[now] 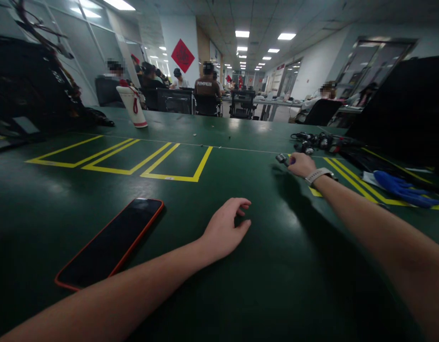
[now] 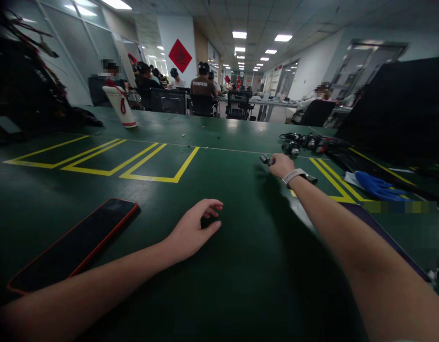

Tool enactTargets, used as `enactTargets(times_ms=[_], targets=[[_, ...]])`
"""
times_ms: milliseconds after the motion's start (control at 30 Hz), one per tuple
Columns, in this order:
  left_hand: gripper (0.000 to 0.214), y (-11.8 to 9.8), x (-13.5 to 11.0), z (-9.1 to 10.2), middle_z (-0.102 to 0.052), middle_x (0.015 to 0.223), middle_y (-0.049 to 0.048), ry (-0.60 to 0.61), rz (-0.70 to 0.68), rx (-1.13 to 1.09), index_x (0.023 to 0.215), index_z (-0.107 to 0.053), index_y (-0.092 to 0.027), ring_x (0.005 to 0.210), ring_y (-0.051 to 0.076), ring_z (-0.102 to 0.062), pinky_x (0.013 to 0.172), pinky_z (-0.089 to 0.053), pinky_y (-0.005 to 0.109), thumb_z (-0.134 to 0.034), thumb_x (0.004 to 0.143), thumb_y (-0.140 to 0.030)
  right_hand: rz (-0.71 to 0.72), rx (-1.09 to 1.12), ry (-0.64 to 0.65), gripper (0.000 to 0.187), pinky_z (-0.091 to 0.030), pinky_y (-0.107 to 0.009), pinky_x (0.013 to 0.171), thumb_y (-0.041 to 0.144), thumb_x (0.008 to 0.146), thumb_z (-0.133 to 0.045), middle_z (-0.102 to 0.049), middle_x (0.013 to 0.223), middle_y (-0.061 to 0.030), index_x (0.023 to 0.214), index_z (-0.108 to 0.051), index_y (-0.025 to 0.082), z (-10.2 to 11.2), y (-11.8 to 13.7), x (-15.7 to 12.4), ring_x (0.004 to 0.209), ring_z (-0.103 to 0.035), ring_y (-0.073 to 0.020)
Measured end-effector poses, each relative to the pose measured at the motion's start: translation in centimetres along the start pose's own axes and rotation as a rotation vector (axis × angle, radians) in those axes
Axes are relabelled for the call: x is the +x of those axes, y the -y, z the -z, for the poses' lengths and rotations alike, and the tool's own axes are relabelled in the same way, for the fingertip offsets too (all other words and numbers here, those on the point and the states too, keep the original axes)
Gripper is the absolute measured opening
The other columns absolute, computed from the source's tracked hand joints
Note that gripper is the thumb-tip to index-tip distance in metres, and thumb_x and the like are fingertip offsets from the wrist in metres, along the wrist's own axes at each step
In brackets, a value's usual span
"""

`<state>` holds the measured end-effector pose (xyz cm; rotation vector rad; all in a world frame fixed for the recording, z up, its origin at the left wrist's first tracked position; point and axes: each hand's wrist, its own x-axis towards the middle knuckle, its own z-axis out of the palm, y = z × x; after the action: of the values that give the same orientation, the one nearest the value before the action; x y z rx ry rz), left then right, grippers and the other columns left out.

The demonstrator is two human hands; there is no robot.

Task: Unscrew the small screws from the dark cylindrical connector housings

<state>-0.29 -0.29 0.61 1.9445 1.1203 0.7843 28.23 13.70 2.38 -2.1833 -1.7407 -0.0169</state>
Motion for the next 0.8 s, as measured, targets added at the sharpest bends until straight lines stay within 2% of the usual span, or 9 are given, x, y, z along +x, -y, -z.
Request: enactTargets(times_ms=[100, 167, 300, 333, 400, 500, 600, 700, 800], targets=[[0.029, -0.1, -0.1, 0.1, -0.060, 0.110, 0.0088, -0.011, 0.016, -0.062, 0.108, -0.056, -0.018, 0.094, 0.020, -0.059, 0.080, -0.049, 0.037, -0.057, 0.079, -0.018, 0.086, 0.158, -0.005, 0.007, -0.046, -0.027, 0.064, 0.015, 0.073, -0.063, -0.061, 0.075, -0.0039, 0.076, -0.058, 0.013, 0.2, 2.1, -4.8, 0.074, -0.058, -0.0166], [0.029, -0.2, -0.1, 0.2, -0.060, 0.112, 0.0100, -0.022, 0.033, -0.158, 0.109, -0.055, -0.016, 0.092, 0.019, -0.060, 0.081, -0.049, 0.037, -0.057, 0.081, -0.021, 0.164, 0.274, -0.018, 0.008, -0.044, -0.024, 0.062, 0.016, 0.073, -0.061, -0.060, 0.073, -0.0019, 0.073, -0.053, 0.015, 0.6, 3.8, -8.7, 0.070, -0.057, -0.0139], [0.043, -0.8, -0.2, 0.1, -0.058, 0.116, 0.0120, -0.109, 0.117, -0.394, 0.117, -0.049, -0.015, 0.097, 0.020, -0.059, 0.086, -0.048, 0.037, -0.061, 0.079, -0.029, 0.325, 0.460, -0.008, 0.012, -0.042, -0.023, 0.059, 0.021, 0.075, -0.057, -0.057, 0.073, 0.0011, 0.072, -0.046, 0.018, 1.2, 7.3, -16.4, 0.065, -0.054, -0.0109], [0.042, -0.9, -0.3, 0.1, -0.059, 0.114, 0.0113, -0.118, 0.113, -0.462, 0.116, -0.049, -0.015, 0.099, 0.020, -0.059, 0.087, -0.047, 0.037, -0.062, 0.079, -0.030, 0.399, 0.586, 0.000, 0.011, -0.042, -0.023, 0.057, 0.018, 0.075, -0.056, -0.056, 0.071, 0.0012, 0.072, -0.045, 0.019, 1.3, 7.9, -18.0, 0.063, -0.052, -0.0112], [0.037, -1.1, -0.7, 0.0, -0.062, 0.107, 0.0089, -0.099, 0.072, -0.576, 0.112, -0.051, -0.015, 0.100, 0.020, -0.059, 0.089, -0.046, 0.037, -0.061, 0.079, -0.029, 0.498, 0.696, 0.040, 0.013, -0.041, -0.024, 0.058, 0.014, 0.076, -0.052, -0.054, 0.069, 0.0016, 0.070, -0.042, 0.020, 1.5, 8.6, -20.5, 0.062, -0.051, -0.0116], [0.028, -1.2, -1.4, 0.1, -0.063, 0.101, 0.0058, -0.034, -0.060, -0.641, 0.105, -0.053, -0.017, 0.100, 0.019, -0.059, 0.091, -0.045, 0.037, -0.061, 0.078, -0.024, 0.529, 0.693, 0.051, 0.012, -0.042, -0.028, 0.062, 0.013, 0.077, -0.053, -0.056, 0.073, -0.0001, 0.073, -0.044, 0.020, 2.1, 8.6, -22.1, 0.067, -0.053, -0.0138], [0.020, -1.0, -1.5, 0.4, -0.062, 0.099, 0.0040, -0.009, -0.195, -0.594, 0.094, -0.053, -0.017, 0.101, 0.018, -0.057, 0.092, -0.043, 0.035, -0.062, 0.076, -0.016, 0.492, 0.801, 0.020, 0.011, -0.046, -0.035, 0.076, 0.017, 0.078, -0.058, -0.062, 0.093, -0.0056, 0.084, -0.049, 0.020, 3.2, 7.9, -22.1, 0.087, -0.058, -0.0187], [0.014, -0.7, -1.2, 0.6, -0.058, 0.084, 0.0005, -0.071, -0.196, -0.440, 0.086, -0.052, -0.017, 0.085, 0.015, -0.057, 0.081, -0.046, 0.031, -0.061, 0.075, -0.016, 0.475, 1.088, 0.048, 0.016, -0.046, -0.038, 0.084, 0.026, 0.086, -0.052, -0.064, 0.101, -0.0060, 0.102, -0.053, 0.022, 4.3, 7.5, -21.8, 0.095, -0.060, -0.0191], [0.013, -0.5, -1.0, 0.5, -0.051, 0.075, -0.0029, -0.089, -0.193, -0.329, 0.081, -0.051, -0.017, 0.072, 0.012, -0.051, 0.071, -0.044, 0.027, -0.062, 0.075, -0.019, 0.495, 1.310, 0.080, 0.028, -0.048, -0.037, 0.077, 0.034, 0.092, -0.042, -0.066, 0.089, -0.0037, 0.116, -0.055, 0.026, 5.4, 7.5, -21.8, 0.084, -0.061, -0.0181]])
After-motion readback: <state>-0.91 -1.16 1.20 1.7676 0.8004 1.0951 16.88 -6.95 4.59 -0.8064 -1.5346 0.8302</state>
